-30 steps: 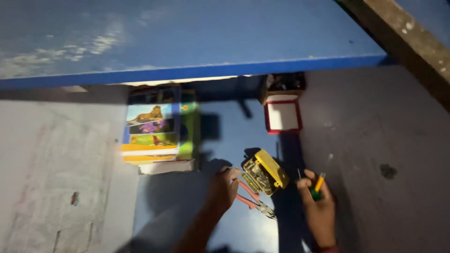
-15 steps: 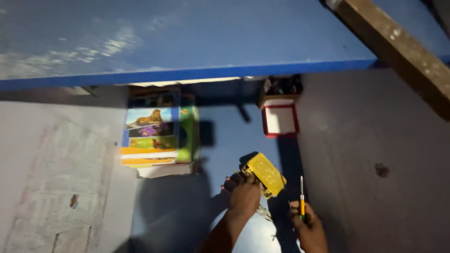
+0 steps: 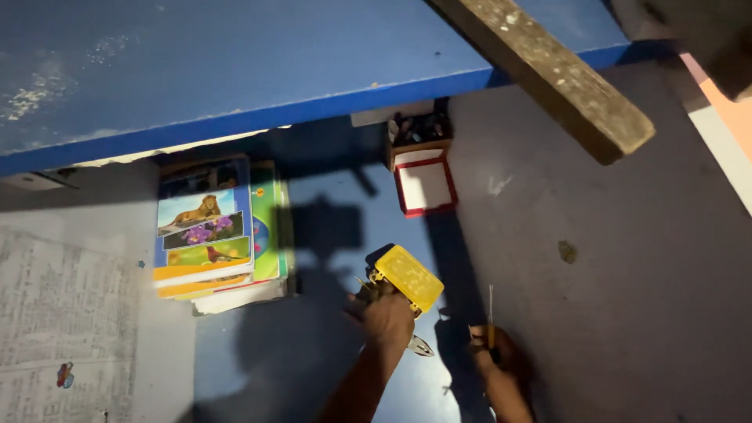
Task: Repairing or installing a plastic component on a wooden desk using a screwdriver and screws.
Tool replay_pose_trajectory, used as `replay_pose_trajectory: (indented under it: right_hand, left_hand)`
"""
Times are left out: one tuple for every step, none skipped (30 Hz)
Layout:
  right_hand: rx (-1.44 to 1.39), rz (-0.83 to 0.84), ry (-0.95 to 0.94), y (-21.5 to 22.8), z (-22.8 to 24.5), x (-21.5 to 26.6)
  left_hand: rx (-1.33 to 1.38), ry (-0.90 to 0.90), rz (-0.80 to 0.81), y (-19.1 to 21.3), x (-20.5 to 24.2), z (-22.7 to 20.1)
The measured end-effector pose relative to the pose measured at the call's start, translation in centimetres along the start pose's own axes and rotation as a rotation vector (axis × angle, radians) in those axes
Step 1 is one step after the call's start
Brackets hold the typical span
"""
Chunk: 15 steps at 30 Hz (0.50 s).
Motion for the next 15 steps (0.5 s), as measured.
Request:
replay_pose_trajectory:
  right_hand:
    - [-0.002, -0.001, -0.001, 0.0, -0.1, 0.0]
    - [-0.038, 0.017, 0.003, -0.2, -0.3, -0.1]
    - [-0.073, 0.035, 0.007, -0.4, -0.5, -0.1]
    - [-0.074, 0.037, 0.005, -0.3, -0.3, 0.1]
    - [-0.115, 0.05, -0.04, -0.4, -0.6, 0.3]
    - [-0.156, 0.06, -0.082, -0.5, -0.8, 0.5]
    - [-0.157, 0.058, -0.082, -0.3, -1.8, 0.3]
    - [-0.195, 0.1, 0.027, -0.4, -1.8, 0.2]
    - [-0.232, 0.143, 0.136, -0.4, -1.7, 0.2]
    - [-0.233, 0.146, 0.139, -0.3, -0.5, 0.4]
    - [-0.193, 0.13, -0.009, -0.2, -0.7, 0.6]
    - [-0.152, 0.111, -0.16, 0.1, -1.0, 1.2]
    - [-0.152, 0.111, -0.162, 0.1, -1.2, 1.2]
    - [-0.091, 0.102, -0.087, 0.4, -0.5, 1.2]
    - [-0.029, 0.093, -0.012, 0.7, 0.2, 1.2]
  left_hand:
    - [-0.002, -0.001, 0.001, -0.4, 0.1, 0.0]
    - [0.004, 0.008, -0.031, -0.5, 0.3, 0.1]
    - [0.01, 0.017, -0.063, -0.6, 0.5, 0.3]
    - [0.009, 0.018, -0.061, -0.9, 0.4, 0.3]
    - [0.037, 0.019, -0.114, -0.7, 0.6, 0.5]
    - [0.065, 0.015, -0.169, -0.4, 0.6, 0.5]
    - [0.063, 0.014, -0.169, -1.2, -0.1, 0.8]
    - [0.104, -0.003, -0.202, -1.7, -0.6, 1.0]
    - [0.144, -0.018, -0.235, -2.3, -1.1, 1.3]
    - [0.144, -0.016, -0.238, -1.6, -1.0, 1.4]
    - [0.162, -0.039, -0.185, -1.4, -1.2, 1.2]
    - [0.179, -0.065, -0.128, -1.4, -1.2, 1.0]
    - [0.178, -0.064, -0.127, -2.5, -2.2, 1.5]
    - [0.176, -0.056, -0.049, -4.2, -3.6, 2.0]
    - [0.174, -0.048, 0.028, -6.0, -4.8, 2.5]
Point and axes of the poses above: each hand's wrist, its own x-axis away from the middle knuckle, its own y-axis out of the back of the hand, z = x × y, the point moved 10 cm from there along -x, towards the middle knuckle, and after that the axes turned 11 degrees about z, right-handed, at the moved point
